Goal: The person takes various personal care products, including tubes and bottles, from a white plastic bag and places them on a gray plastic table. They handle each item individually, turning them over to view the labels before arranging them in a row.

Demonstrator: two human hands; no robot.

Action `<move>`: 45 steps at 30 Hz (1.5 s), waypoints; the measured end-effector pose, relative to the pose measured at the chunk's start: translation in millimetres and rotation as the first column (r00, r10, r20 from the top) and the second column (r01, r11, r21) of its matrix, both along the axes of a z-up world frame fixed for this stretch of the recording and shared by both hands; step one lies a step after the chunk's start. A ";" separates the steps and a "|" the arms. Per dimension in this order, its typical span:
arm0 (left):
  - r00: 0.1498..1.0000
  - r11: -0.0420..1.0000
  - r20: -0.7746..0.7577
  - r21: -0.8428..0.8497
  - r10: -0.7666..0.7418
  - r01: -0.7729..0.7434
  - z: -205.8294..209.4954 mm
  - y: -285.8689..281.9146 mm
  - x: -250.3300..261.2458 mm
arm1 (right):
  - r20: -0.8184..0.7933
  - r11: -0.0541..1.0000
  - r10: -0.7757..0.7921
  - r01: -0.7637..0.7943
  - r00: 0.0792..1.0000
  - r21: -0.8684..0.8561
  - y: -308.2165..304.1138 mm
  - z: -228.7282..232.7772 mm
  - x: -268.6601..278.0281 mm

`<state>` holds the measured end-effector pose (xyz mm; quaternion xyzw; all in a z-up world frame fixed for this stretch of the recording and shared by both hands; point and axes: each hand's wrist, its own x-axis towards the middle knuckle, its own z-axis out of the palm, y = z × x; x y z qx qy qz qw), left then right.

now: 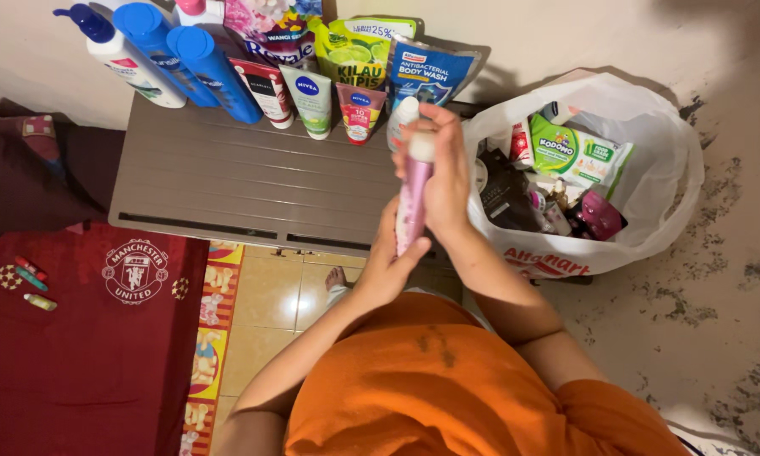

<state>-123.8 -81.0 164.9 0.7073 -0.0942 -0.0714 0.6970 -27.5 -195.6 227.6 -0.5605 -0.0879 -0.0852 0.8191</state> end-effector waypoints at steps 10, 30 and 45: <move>0.934 0.629 -0.318 -0.763 -0.165 -0.149 2.8 44.4 44.2 | 0.444 0.608 0.289 0.196 0.848 -0.769 30.7 -20.4 -60.9; 0.776 0.529 -0.303 -0.848 -0.553 0.046 -10.0 55.9 29.2 | 0.495 0.636 -0.080 0.427 0.865 -0.643 -29.6 38.9 -4.5; 0.949 0.590 -0.294 -0.788 -0.112 -0.175 -8.9 98.5 46.6 | 0.330 0.598 0.527 -0.065 0.783 -0.799 18.8 -36.7 -65.4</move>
